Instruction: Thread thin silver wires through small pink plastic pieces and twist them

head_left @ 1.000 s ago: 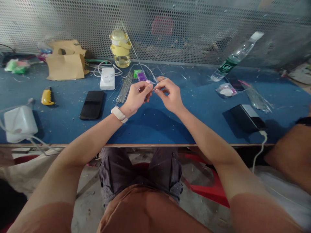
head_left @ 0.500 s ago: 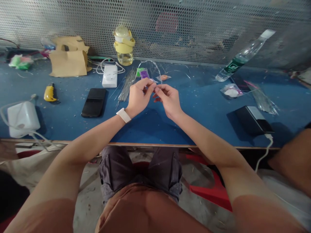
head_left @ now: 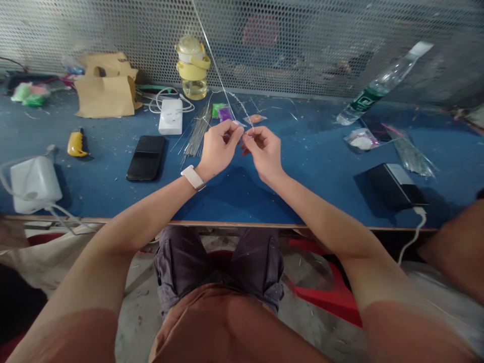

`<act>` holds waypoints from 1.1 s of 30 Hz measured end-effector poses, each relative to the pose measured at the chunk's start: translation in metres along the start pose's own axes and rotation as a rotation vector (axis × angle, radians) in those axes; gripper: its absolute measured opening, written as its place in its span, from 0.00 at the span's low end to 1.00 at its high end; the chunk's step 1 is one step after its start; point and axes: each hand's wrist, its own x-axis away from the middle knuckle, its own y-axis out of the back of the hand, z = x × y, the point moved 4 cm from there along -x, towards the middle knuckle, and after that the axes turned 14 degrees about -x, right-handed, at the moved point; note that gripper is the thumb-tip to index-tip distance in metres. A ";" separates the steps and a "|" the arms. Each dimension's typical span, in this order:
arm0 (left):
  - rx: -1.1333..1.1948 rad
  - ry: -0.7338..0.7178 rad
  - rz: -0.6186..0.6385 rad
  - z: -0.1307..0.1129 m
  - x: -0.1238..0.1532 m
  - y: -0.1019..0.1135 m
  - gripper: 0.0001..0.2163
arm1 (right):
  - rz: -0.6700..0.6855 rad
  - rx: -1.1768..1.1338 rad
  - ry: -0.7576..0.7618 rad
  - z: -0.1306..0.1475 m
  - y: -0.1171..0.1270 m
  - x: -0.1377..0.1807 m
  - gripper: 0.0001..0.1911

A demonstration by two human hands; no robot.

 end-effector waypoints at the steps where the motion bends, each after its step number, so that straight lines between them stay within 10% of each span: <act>1: 0.013 0.009 0.011 0.001 -0.001 -0.001 0.21 | 0.006 0.027 0.013 0.002 0.001 0.000 0.29; 18: 0.408 0.370 0.259 0.011 -0.002 -0.010 0.19 | 0.167 0.303 0.216 0.020 0.012 -0.008 0.19; 33: 0.402 0.188 0.150 0.001 -0.002 -0.010 0.20 | 0.155 0.145 0.338 0.016 0.014 -0.010 0.28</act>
